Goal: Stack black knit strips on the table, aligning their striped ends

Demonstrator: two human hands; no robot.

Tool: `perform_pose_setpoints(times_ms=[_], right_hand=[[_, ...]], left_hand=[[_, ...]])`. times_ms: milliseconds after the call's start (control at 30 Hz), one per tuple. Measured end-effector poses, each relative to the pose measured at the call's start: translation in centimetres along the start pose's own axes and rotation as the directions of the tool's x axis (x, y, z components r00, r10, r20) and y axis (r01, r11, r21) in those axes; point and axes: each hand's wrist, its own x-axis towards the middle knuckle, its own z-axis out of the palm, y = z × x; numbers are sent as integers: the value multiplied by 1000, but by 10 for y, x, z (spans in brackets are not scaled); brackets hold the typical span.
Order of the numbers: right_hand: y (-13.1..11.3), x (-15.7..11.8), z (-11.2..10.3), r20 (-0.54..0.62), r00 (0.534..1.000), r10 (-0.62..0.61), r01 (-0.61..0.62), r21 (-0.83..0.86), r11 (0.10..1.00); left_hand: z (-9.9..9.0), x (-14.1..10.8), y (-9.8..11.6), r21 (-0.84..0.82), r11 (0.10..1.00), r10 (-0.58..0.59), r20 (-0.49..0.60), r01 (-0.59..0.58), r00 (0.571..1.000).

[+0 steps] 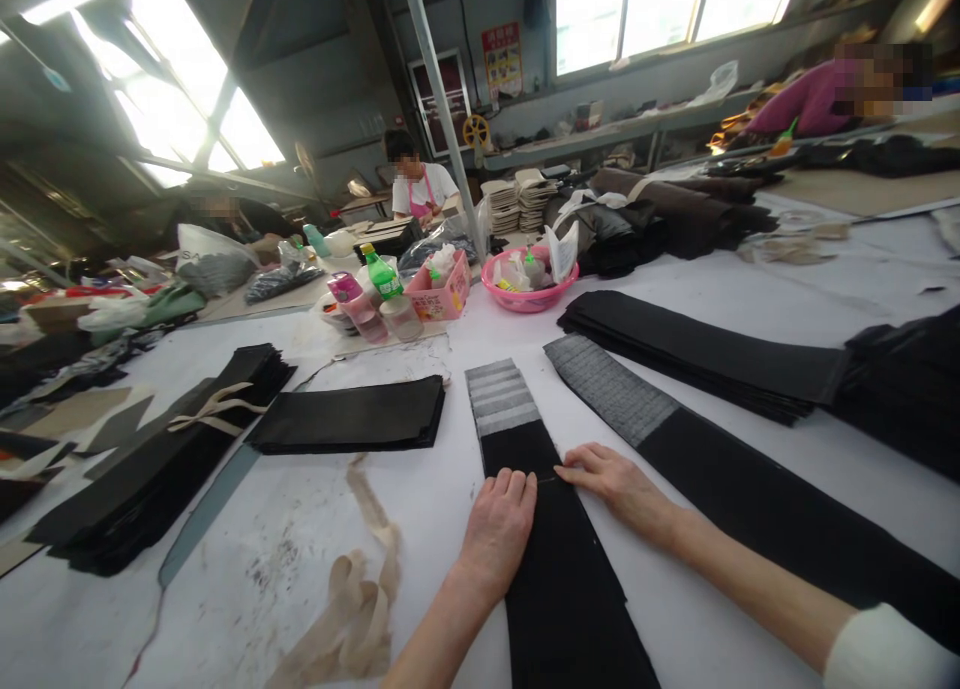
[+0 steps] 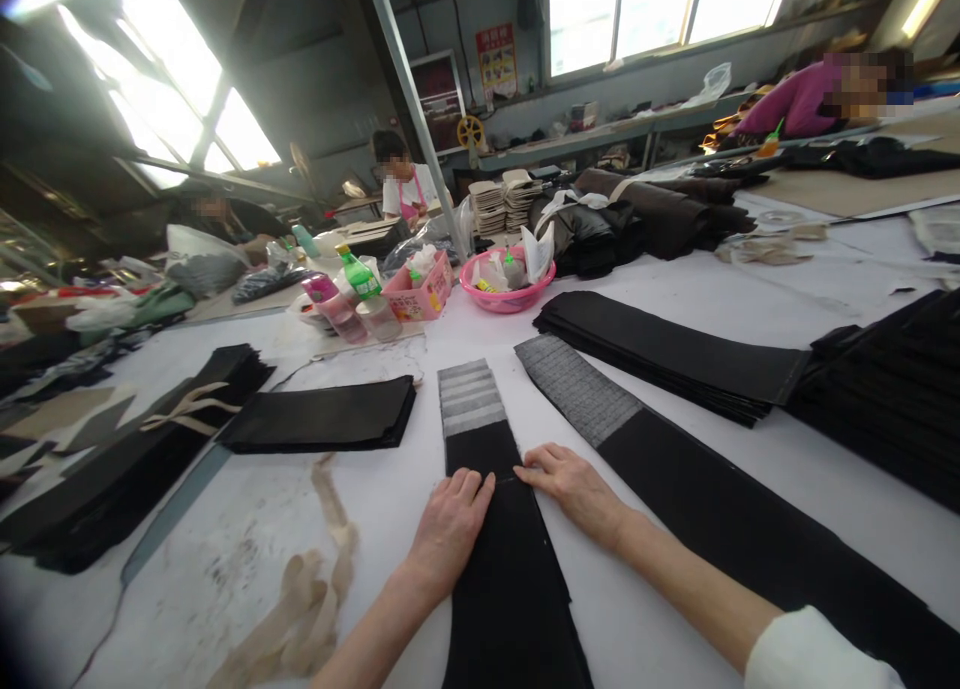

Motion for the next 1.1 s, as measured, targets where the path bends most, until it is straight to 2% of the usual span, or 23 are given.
perform_pose_setpoints(times_ms=[300,400,500,567,600,667,767,933,1000,1100], right_hand=[[-3,-4,2,-11,1000,-3,3,-71,997],[-2,-7,3,-37,999,17,-20,-74,997],[-5,-3,0,-131,985,115,-123,-53,991],[-14,7,-2,-154,973,172,-177,-21,984],[-20,15,-4,-130,975,183,-186,-9,983],[-35,32,-6,-10,981,193,-193,-7,981],[-51,56,-7,154,961,230,-227,-40,973],[-47,75,-8,296,909,294,-309,3,951],[-45,76,-12,346,889,301,-336,46,941],[-51,74,-20,351,891,287,-344,109,933]], left_hand=[[12,-41,-14,45,991,-124,-65,127,990],[15,-55,-13,-51,977,-211,-104,207,972],[17,-63,-10,-216,930,-331,-133,299,934],[16,-64,-10,-299,899,-374,-143,320,917],[16,-64,-9,-327,889,-383,-147,321,912],[14,-64,-10,-366,874,-393,-146,319,908],[11,-64,-9,-404,854,-418,-154,329,895],[6,-67,-9,-457,825,-442,-159,331,883],[3,-68,-10,-535,780,-470,-157,325,868],[-4,-65,-13,-705,642,-556,-155,303,817]])
